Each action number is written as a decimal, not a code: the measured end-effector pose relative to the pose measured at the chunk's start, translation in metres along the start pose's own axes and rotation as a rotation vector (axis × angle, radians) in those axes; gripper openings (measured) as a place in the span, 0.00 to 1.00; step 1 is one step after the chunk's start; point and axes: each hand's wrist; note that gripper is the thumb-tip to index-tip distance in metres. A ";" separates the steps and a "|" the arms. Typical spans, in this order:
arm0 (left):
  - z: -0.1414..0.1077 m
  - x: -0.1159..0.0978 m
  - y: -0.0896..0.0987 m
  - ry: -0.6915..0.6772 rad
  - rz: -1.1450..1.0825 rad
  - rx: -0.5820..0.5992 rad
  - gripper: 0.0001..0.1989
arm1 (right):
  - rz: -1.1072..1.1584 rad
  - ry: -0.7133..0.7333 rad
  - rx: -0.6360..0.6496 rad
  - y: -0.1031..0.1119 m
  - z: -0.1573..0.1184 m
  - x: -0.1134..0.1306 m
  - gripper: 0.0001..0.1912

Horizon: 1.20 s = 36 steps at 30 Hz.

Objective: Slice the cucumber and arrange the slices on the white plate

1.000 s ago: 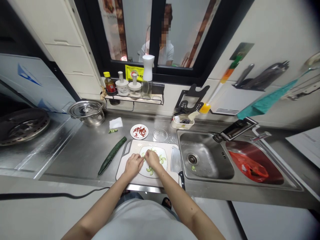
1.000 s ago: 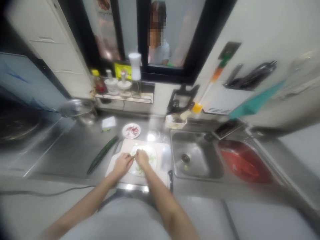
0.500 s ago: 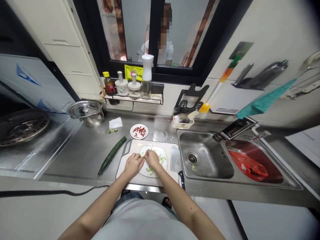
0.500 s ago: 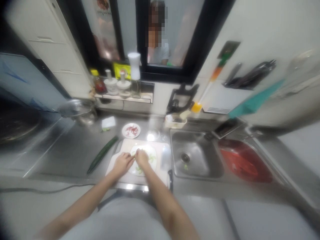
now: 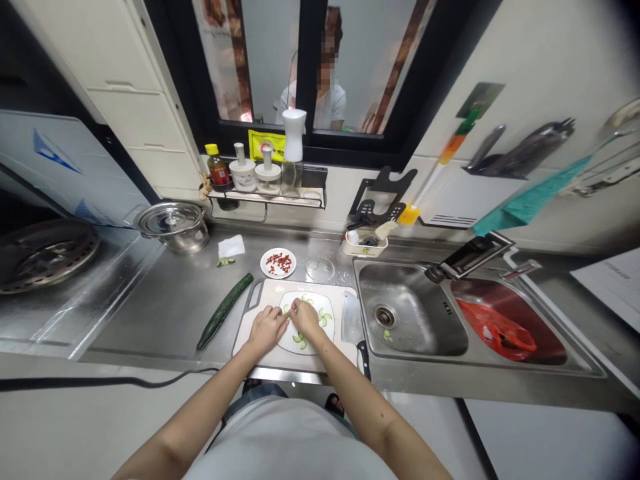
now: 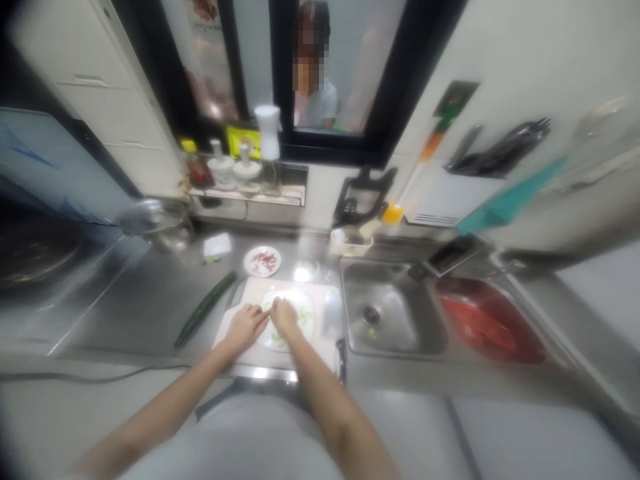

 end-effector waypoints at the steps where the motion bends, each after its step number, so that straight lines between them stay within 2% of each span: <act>1: 0.000 0.000 0.000 -0.004 0.008 -0.001 0.13 | 0.003 0.000 -0.002 0.000 0.000 0.000 0.07; 20: -0.001 0.003 -0.004 -0.028 0.009 -0.021 0.14 | 0.003 -0.037 0.018 0.000 0.002 0.002 0.09; 24: -0.001 0.002 -0.003 -0.004 -0.030 -0.023 0.13 | 0.060 -0.023 -0.036 0.002 0.002 0.000 0.08; 29: -0.002 0.000 0.001 0.014 -0.021 -0.040 0.13 | 0.143 -0.046 -0.173 0.009 -0.004 -0.008 0.10; 36: -0.001 -0.001 0.001 0.024 0.004 -0.028 0.14 | 0.224 -0.010 -0.231 0.009 -0.024 -0.013 0.09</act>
Point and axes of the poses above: each hand's wrist, its own z-axis towards the middle knuckle, its own y-axis out of the back of the hand, x = y × z, and after that the axes turned 15 degrees about y, right-handed
